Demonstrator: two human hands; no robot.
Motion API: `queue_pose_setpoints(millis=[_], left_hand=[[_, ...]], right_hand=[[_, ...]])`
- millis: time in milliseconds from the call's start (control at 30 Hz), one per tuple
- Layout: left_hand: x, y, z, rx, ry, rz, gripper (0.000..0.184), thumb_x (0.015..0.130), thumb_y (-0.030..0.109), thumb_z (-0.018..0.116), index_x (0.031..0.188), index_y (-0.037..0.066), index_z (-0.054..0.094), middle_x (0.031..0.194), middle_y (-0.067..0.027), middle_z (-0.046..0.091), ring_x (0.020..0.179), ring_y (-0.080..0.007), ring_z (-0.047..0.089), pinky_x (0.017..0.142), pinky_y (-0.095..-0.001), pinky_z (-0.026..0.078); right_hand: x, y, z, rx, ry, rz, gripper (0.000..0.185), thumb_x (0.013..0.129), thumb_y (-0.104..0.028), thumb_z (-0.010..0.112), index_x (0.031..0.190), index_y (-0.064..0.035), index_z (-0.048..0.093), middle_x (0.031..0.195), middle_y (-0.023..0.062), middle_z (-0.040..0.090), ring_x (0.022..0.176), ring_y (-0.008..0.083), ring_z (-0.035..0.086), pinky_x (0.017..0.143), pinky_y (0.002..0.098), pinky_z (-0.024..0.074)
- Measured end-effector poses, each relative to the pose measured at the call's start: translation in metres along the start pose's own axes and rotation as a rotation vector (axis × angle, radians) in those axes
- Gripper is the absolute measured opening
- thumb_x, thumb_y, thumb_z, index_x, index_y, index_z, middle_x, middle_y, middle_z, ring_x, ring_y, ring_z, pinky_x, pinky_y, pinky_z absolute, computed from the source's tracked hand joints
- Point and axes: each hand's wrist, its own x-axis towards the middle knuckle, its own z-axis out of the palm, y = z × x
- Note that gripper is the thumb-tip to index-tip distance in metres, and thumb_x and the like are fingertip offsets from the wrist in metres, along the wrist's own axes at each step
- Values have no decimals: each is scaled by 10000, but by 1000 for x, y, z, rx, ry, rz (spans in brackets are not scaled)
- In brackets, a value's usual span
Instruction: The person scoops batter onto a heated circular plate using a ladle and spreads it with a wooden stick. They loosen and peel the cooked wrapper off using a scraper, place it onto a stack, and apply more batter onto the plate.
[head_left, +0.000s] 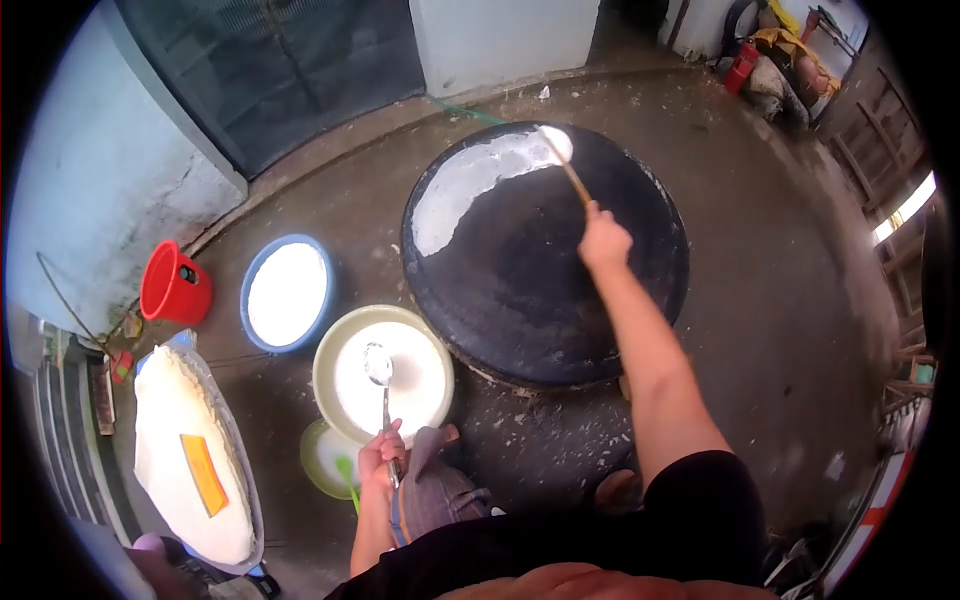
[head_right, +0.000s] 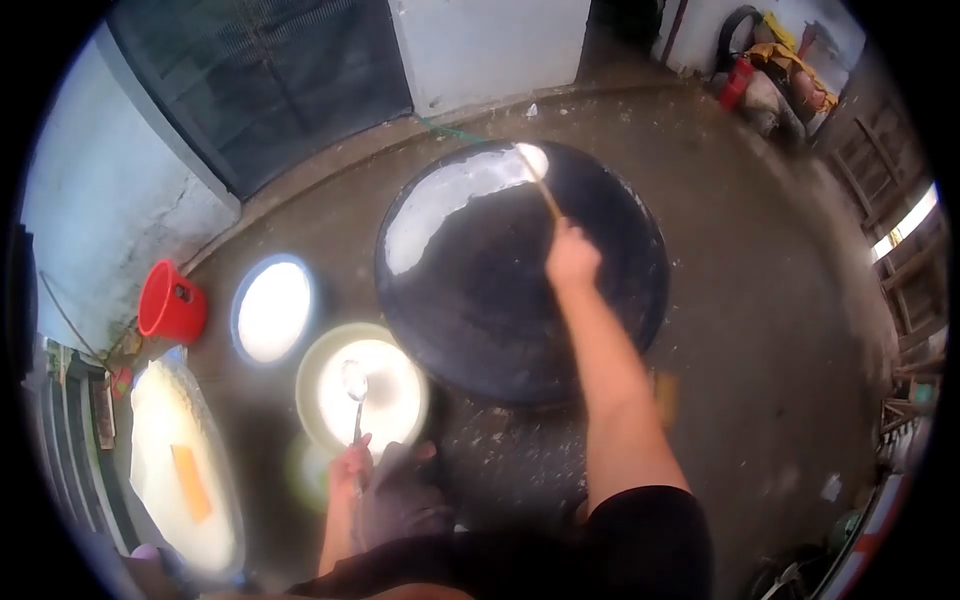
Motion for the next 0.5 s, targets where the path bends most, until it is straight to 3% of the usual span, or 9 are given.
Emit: queue_pose_setpoints(millis=[133,167,200,300,400,467,500], left_hand=[[5,11,-11,-14,-19,-6,305,909,163,369,1089,-70,448,664,-15,414,504,-82,379,420,-191,358],[10,16,-18,-67,-65,-56,305,910,161,363,1093,-70,445,671,-17,420,505,-83,380,418,-194,356],[11,13,-14,-121,-109,-103,306,911,159,358,1096,-69,442,678,-20,426,505,-84,382,417,-196,354],[6,8,-7,-26,-32,-30,303,908,154,362,1100,-67,439,686,-25,435,506,-84,393,416,-194,362],[1,9,-2,24,-11,-41,301,907,156,367,1096,-65,443,683,-28,436,508,-85,398,415,-196,363],[5,11,-4,25,22,17,306,910,159,361,1105,-63,438,684,-30,437,511,-87,398,414,-202,357],[8,8,-1,24,16,12,306,910,159,361,1105,-63,438,684,-30,437,511,-87,398,414,-202,357]], right_hand=[[-44,-7,-12,245,-53,154,515,728,-131,487,1237,-96,411,947,153,550,871,334,573,761,427,461],[-67,-21,-26,286,-98,94,522,712,-139,482,1228,-92,416,980,168,539,917,350,556,809,440,437],[-80,-27,-14,249,-55,-80,506,712,-122,487,1213,-88,425,961,160,534,855,349,573,752,444,456],[-48,-2,-7,5,-17,-36,490,727,-79,489,1212,-92,419,926,136,526,718,317,593,616,415,482],[-41,31,-13,66,-85,129,542,729,-84,487,1259,-97,373,949,147,531,795,314,589,664,409,481],[-57,10,-19,168,-113,260,576,719,-119,496,1275,-99,348,1017,167,520,860,347,574,755,427,462],[-58,-8,-23,191,-101,189,564,722,-126,499,1265,-82,351,1004,172,520,846,344,579,745,422,467]])
